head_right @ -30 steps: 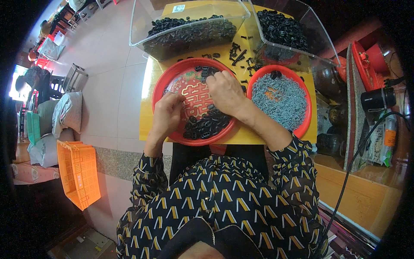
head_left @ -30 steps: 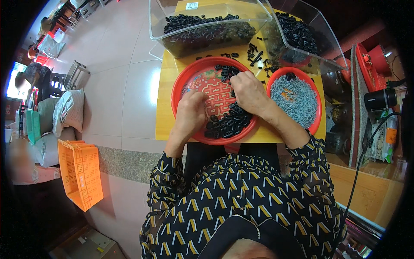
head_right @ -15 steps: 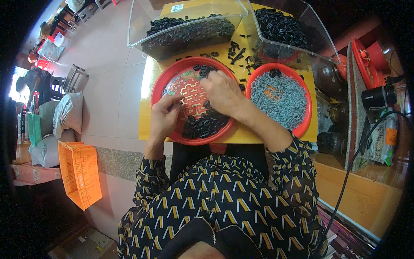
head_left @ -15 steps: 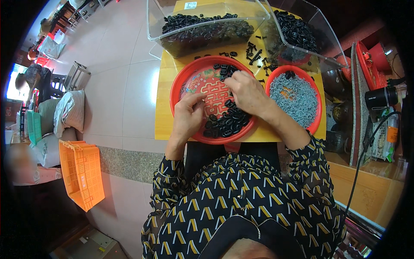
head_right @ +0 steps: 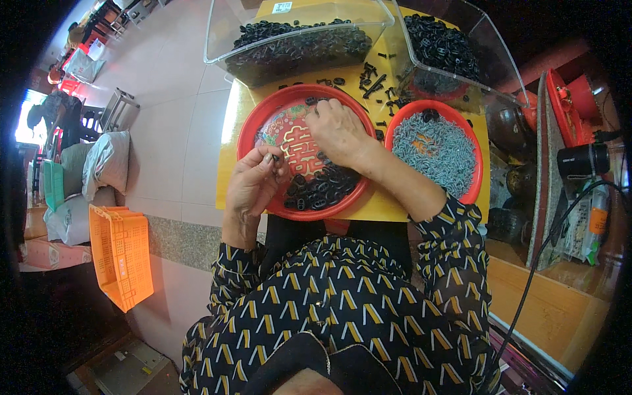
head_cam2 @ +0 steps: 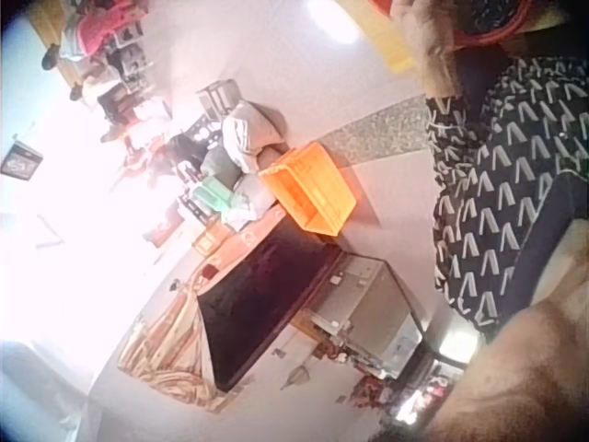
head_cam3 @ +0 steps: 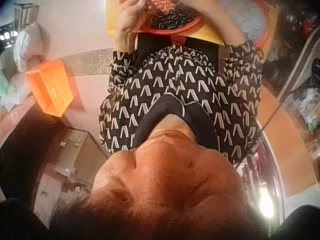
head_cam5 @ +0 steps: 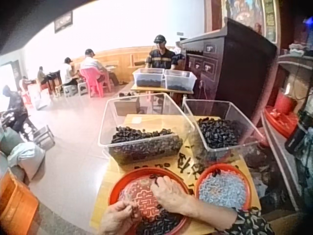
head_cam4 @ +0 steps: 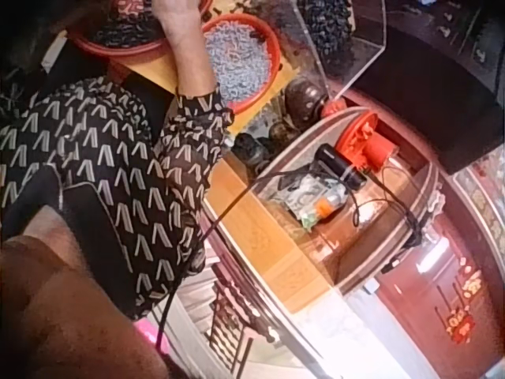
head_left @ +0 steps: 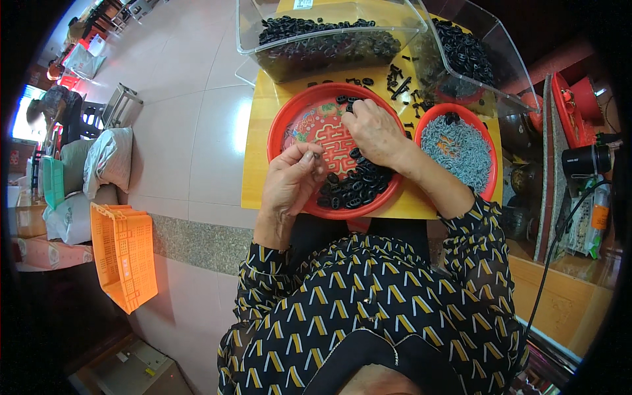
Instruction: The person assembles small black padlocks by hand at a workbench. They pick up a lock body and a shackle from a red tray, insert the shackle into the body, and place the assembled unit back into the tray. The process is repeated continuously throughout the clip.
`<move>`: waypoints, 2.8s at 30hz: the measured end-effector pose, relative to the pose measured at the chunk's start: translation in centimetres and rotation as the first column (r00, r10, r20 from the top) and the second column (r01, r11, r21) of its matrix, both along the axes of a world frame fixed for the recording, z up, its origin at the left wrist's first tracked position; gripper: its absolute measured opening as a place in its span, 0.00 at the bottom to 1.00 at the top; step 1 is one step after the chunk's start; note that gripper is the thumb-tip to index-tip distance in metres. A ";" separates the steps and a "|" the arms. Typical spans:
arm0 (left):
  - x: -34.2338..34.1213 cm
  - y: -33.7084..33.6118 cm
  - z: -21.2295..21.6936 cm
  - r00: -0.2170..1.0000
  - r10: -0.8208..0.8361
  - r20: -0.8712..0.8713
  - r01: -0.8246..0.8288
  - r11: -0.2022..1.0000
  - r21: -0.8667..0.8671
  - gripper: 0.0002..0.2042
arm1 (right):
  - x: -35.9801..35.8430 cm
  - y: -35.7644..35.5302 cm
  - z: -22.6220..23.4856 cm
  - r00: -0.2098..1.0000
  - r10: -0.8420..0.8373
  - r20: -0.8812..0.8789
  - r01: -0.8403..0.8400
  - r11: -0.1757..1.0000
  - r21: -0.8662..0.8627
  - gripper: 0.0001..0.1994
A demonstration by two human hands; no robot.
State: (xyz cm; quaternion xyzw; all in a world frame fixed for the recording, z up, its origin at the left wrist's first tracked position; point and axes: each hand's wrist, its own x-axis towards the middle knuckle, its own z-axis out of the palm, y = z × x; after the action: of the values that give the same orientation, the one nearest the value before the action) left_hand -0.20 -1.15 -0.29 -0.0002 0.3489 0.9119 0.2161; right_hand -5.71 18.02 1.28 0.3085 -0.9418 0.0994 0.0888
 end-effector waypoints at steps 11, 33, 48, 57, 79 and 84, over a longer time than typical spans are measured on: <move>0.5 1.0 0.9 0.853 -0.165 -0.495 -0.326 0.573 -0.752 0.03 | 7.5 1.2 4.0 0.950 0.020 0.312 0.181 0.780 -0.599 0.03; -4.3 2.4 0.1 0.671 -0.603 -0.431 -0.617 -0.131 -0.776 0.05 | 11.8 3.3 1.7 0.778 0.037 0.627 0.521 0.518 -0.678 0.04; -2.2 2.1 1.9 0.925 0.045 -0.377 -0.289 0.728 -0.622 0.03 | 8.1 0.5 1.2 0.763 0.160 0.627 0.522 0.421 -0.742 0.04; -0.5 1.4 1.3 0.952 0.190 -0.239 -0.247 0.940 -0.237 0.05 | 5.1 -3.3 2.4 0.689 0.345 0.638 0.535 0.351 -0.768 0.05; 0.3 0.6 0.8 0.989 0.150 -0.001 -0.149 0.982 -0.113 0.03 | 4.4 -2.9 1.3 0.861 0.020 0.509 0.414 0.554 -0.722 0.05; 1.6 1.7 1.3 0.985 0.150 0.087 -0.149 0.989 -0.018 0.06 | 7.3 -1.1 2.7 0.633 0.340 0.696 0.664 0.224 -0.713 0.05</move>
State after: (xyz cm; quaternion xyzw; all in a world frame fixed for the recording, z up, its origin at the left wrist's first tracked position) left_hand 1.44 0.55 1.01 -0.0677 0.3435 0.9226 0.1622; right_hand 1.60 16.87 3.99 -0.0041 -0.6403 0.7575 -0.1274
